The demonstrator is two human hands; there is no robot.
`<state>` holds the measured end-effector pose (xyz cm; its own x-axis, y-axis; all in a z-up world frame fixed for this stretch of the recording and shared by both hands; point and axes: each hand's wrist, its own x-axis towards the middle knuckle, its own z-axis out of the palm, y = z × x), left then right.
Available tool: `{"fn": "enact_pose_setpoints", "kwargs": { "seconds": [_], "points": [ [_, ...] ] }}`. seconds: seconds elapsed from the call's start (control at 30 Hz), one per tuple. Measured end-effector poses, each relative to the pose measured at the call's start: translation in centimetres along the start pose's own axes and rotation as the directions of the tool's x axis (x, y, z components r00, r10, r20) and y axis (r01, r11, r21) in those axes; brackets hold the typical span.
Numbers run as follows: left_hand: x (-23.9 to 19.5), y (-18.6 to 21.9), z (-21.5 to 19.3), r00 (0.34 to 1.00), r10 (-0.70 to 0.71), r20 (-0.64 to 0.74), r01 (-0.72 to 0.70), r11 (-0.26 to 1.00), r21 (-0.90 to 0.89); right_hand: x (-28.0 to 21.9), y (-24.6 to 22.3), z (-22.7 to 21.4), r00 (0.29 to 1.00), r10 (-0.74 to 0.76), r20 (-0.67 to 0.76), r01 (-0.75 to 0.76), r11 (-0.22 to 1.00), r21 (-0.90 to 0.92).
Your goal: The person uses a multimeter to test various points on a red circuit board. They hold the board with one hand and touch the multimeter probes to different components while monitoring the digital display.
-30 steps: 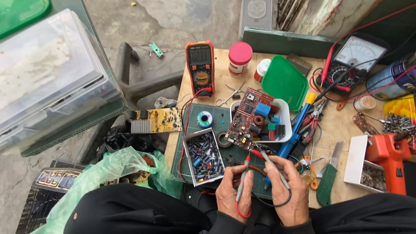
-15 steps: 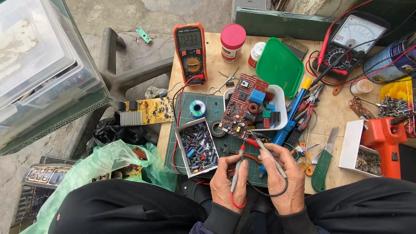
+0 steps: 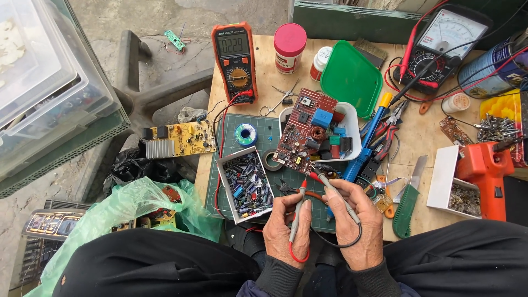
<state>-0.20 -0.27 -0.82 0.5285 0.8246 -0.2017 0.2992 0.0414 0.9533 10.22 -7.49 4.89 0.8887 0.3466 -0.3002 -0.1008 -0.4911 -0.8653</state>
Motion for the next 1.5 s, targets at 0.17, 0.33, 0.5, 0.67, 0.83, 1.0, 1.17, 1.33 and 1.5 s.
{"fn": "enact_pose_setpoints", "kwargs": {
  "seconds": [0.17,0.33,0.5,0.67,0.83,1.0,1.17,1.33,1.5],
  "points": [
    [0.11,0.07,0.08,1.000,0.008,-0.029,-0.008,1.000,-0.017,0.00,-0.05,0.04,1.000,0.002,0.007,-0.001,1.000,-0.022],
    [0.09,0.25,0.03,0.999,0.005,-0.034,-0.006,1.000,-0.026,0.02,0.11,0.14,1.000,-0.012,0.011,0.012,1.000,-0.006],
    [0.10,0.44,-0.04,0.999,0.018,-0.027,-0.018,0.999,-0.032,-0.06,0.09,0.07,1.000,-0.011,0.016,0.011,0.999,-0.039],
    [0.09,0.48,-0.05,0.999,0.022,-0.030,-0.022,1.000,-0.009,-0.07,-0.11,0.04,1.000,0.018,-0.013,-0.018,0.999,-0.028],
    [0.12,0.70,-0.07,0.999,0.024,-0.039,-0.024,1.000,-0.011,0.11,0.25,0.02,1.000,0.010,-0.023,-0.011,1.000,-0.028],
    [0.08,0.61,-0.09,1.000,0.014,-0.024,-0.015,0.999,-0.038,0.18,0.27,0.04,0.999,0.039,-0.017,-0.040,0.998,-0.047],
    [0.13,0.71,-0.15,1.000,-0.002,-0.019,0.001,0.999,-0.035,0.20,0.32,0.02,0.999,0.031,-0.016,-0.032,0.998,-0.057],
    [0.12,0.85,-0.15,1.000,-0.002,-0.024,0.001,0.999,-0.040,0.27,0.32,0.05,0.999,0.042,-0.020,-0.043,0.998,-0.045],
    [0.12,0.87,-0.17,1.000,-0.014,-0.018,0.014,0.999,-0.051,0.25,0.31,-0.03,0.999,0.044,-0.013,-0.045,0.998,-0.054]
  ]
}}
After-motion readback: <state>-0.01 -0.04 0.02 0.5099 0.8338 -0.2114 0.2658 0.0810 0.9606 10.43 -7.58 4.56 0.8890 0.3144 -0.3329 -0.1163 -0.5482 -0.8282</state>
